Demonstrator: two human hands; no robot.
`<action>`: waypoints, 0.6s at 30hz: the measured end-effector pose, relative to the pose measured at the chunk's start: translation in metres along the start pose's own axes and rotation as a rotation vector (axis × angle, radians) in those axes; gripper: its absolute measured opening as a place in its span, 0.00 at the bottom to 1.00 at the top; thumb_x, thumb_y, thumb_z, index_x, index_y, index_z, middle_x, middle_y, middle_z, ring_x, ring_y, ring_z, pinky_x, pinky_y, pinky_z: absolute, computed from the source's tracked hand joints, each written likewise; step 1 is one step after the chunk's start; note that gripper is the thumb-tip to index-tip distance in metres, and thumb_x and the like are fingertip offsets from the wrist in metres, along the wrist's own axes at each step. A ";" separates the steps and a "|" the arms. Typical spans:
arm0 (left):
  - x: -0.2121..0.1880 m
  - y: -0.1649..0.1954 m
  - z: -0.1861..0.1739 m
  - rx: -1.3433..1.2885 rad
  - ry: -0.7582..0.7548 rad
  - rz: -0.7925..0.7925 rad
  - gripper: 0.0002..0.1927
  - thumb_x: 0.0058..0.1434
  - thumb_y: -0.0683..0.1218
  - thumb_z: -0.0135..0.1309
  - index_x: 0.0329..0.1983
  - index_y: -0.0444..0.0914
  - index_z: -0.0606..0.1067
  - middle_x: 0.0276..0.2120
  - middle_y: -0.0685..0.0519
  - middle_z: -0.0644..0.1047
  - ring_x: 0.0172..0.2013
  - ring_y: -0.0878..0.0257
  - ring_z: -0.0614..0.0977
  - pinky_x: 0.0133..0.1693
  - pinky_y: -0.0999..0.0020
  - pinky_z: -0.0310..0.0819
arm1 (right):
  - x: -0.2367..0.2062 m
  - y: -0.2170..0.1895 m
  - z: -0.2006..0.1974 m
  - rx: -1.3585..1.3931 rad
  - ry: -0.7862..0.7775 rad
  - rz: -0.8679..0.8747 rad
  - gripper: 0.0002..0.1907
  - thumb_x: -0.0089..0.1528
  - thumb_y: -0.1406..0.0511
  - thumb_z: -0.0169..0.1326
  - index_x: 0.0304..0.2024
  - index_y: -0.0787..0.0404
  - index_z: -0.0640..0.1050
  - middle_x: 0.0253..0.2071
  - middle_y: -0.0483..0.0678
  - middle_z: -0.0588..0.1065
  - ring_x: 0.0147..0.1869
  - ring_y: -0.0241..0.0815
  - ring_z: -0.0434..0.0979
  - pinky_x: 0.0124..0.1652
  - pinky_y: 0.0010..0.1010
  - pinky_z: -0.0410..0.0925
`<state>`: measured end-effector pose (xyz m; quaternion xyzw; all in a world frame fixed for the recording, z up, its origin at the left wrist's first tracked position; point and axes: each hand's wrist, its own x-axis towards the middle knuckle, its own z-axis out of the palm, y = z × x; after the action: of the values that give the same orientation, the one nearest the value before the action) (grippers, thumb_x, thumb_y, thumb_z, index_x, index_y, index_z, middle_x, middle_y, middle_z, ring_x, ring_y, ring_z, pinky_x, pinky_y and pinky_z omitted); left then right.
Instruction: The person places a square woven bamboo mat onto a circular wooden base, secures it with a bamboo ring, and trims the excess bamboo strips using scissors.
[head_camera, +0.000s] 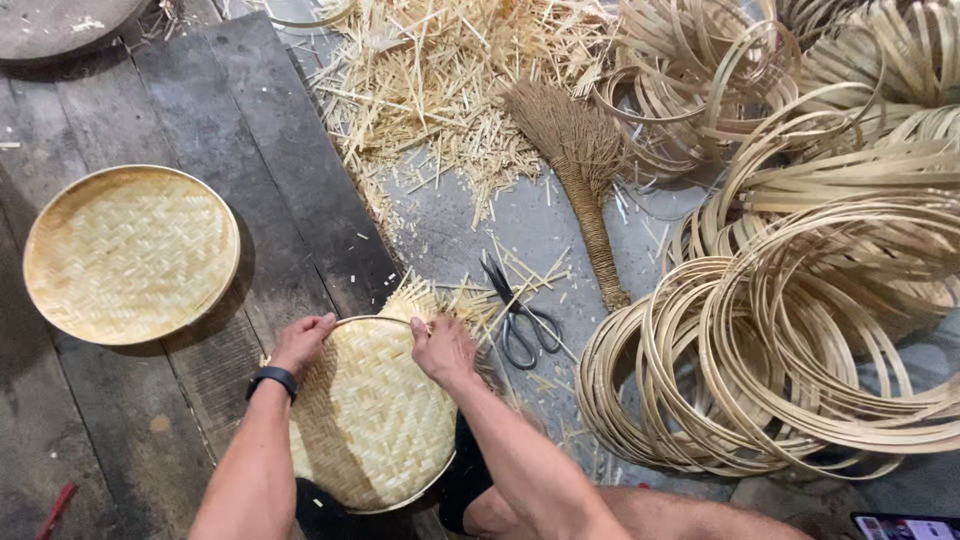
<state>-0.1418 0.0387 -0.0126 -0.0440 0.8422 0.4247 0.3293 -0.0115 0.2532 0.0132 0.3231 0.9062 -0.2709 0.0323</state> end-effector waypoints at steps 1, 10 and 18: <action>-0.001 0.001 -0.001 0.032 0.014 0.011 0.28 0.68 0.63 0.55 0.35 0.33 0.81 0.29 0.50 0.78 0.33 0.62 0.74 0.39 0.63 0.69 | 0.000 -0.004 0.003 -0.071 0.199 -0.071 0.34 0.62 0.45 0.48 0.42 0.72 0.77 0.43 0.70 0.76 0.52 0.69 0.75 0.50 0.56 0.65; -0.007 0.012 -0.002 -0.014 0.074 -0.077 0.25 0.61 0.62 0.61 0.33 0.34 0.83 0.33 0.48 0.82 0.37 0.61 0.79 0.43 0.62 0.72 | 0.017 -0.036 -0.008 0.002 -0.317 0.044 0.31 0.70 0.49 0.35 0.43 0.66 0.81 0.44 0.65 0.79 0.53 0.66 0.78 0.55 0.54 0.68; -0.002 0.021 -0.006 0.103 0.026 -0.117 0.23 0.64 0.62 0.58 0.40 0.37 0.84 0.45 0.45 0.83 0.48 0.52 0.82 0.51 0.57 0.72 | 0.018 -0.037 -0.010 -0.048 -0.229 -0.018 0.29 0.69 0.50 0.38 0.50 0.68 0.76 0.51 0.66 0.73 0.56 0.64 0.74 0.55 0.55 0.64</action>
<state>-0.1510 0.0472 0.0050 -0.0817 0.8631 0.3604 0.3442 -0.0467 0.2441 0.0347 0.2810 0.9056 -0.2846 0.1411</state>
